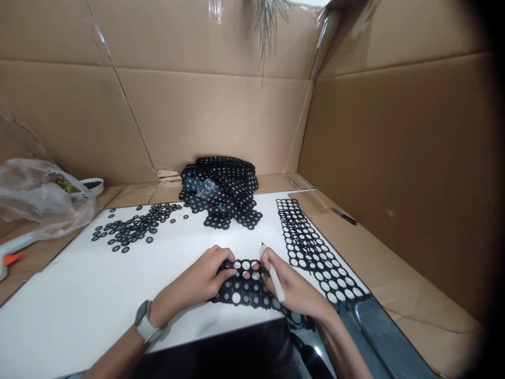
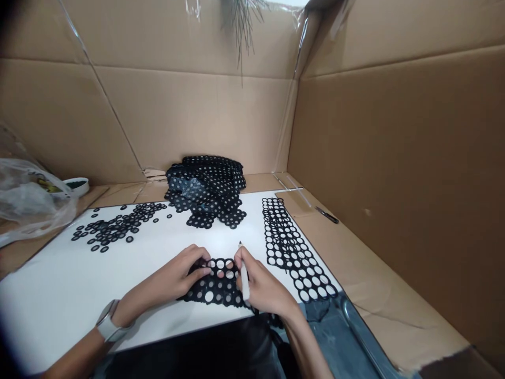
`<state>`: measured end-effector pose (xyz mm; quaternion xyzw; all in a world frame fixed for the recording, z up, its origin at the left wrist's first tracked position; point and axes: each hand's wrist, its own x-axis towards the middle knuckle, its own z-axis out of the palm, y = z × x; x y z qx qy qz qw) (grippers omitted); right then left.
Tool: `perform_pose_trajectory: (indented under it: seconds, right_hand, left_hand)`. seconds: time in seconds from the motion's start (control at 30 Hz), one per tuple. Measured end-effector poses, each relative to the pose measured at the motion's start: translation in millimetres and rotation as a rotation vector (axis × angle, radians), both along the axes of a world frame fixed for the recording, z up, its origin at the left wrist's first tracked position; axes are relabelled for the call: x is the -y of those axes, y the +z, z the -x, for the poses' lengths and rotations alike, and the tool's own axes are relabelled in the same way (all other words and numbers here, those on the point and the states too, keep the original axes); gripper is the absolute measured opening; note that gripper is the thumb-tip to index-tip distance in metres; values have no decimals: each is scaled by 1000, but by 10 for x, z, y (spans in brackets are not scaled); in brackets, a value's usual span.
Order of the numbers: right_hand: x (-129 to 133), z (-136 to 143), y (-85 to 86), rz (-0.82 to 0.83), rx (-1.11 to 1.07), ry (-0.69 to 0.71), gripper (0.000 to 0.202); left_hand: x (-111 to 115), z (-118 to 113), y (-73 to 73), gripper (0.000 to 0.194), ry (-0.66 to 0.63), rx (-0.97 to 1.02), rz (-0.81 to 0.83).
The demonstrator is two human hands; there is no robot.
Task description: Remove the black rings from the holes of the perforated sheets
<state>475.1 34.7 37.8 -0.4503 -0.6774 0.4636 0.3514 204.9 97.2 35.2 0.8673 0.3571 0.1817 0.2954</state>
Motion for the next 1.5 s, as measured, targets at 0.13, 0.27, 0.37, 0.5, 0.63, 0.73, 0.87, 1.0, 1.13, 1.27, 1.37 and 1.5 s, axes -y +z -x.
perform_pose_trajectory:
  seconds: [0.13, 0.27, 0.37, 0.5, 0.63, 0.73, 0.87, 1.0, 1.13, 1.27, 1.37, 1.5]
  right_hand:
    - [-31, -1, 136, -27, 280, -18, 36]
    - [-141, 89, 236, -50, 400, 26, 36]
    - [-213, 139, 197, -56, 373, 62, 32]
    - [-218, 135, 57, -78, 243, 52, 32]
    - [-171, 138, -52, -33, 65, 77, 32]
    - [-156, 162, -83, -45, 18, 79, 32]
    - [-152, 193, -73, -99, 31, 92, 32]
    - [-122, 224, -26, -132, 20, 80, 29]
    - [-101, 263, 19, -204, 13, 50, 27]
    - [-140, 291, -16, -201, -10, 42, 26]
    - [-187, 282, -88, -200, 25, 11, 24]
    - [-223, 250, -163, -175, 63, -14, 23]
  left_hand:
    - [33, 11, 20, 11, -47, 19, 32]
    - [32, -1, 33, 12, -94, -24, -70]
    - [66, -51, 6, 10, -48, -112, -319]
    - [219, -117, -43, 8, 65, -241, -691]
    - [334, -148, -104, 17, 25, -253, -673]
    - [335, -156, -139, 20, -1, -222, -548]
    - [305, -128, -95, 31, -40, -98, -202]
    - [286, -38, 3, 38, 14, 68, 180]
    - [273, 57, 24, 45, 107, 194, 331]
    - [249, 121, -30, 44, 181, 177, 229]
    - [170, 236, -37, 43, 300, 203, 111]
    - [10, 549, 74, 46, 492, 394, 11]
